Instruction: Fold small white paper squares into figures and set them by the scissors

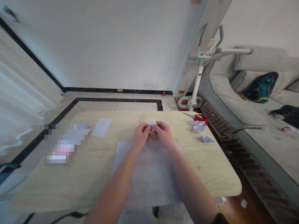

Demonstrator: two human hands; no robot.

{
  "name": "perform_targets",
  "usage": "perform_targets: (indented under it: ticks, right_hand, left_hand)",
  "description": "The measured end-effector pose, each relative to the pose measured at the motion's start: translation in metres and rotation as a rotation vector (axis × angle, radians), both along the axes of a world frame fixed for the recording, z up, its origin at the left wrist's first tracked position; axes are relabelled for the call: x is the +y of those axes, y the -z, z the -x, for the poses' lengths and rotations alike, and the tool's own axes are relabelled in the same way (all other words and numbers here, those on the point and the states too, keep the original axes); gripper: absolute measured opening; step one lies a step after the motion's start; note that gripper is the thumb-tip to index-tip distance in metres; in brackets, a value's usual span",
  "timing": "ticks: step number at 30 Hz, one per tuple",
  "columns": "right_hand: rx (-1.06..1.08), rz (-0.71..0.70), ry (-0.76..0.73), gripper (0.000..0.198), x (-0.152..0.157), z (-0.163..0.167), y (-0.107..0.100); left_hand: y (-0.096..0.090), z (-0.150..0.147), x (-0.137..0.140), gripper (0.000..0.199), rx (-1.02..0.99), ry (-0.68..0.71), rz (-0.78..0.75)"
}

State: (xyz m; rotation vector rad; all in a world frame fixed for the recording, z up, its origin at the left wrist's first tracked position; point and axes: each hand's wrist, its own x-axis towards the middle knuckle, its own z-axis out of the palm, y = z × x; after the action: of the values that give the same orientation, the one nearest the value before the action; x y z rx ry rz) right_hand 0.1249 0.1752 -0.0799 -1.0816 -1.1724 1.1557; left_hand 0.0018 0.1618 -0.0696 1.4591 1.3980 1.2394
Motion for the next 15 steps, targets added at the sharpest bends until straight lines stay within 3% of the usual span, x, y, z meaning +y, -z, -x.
perform_targets:
  ticks: [10, 15]
  right_hand:
    - [0.177, 0.073, -0.052, 0.017, 0.0010, -0.0033, 0.0016]
    - [0.127, 0.051, -0.035, 0.020, 0.0010, -0.0032, 0.0006]
  left_hand:
    - [-0.0029, -0.0017, -0.0030, 0.028, -0.097, 0.093, 0.107]
    - [-0.0007, -0.0009, -0.0030, 0.028, -0.104, 0.100, 0.120]
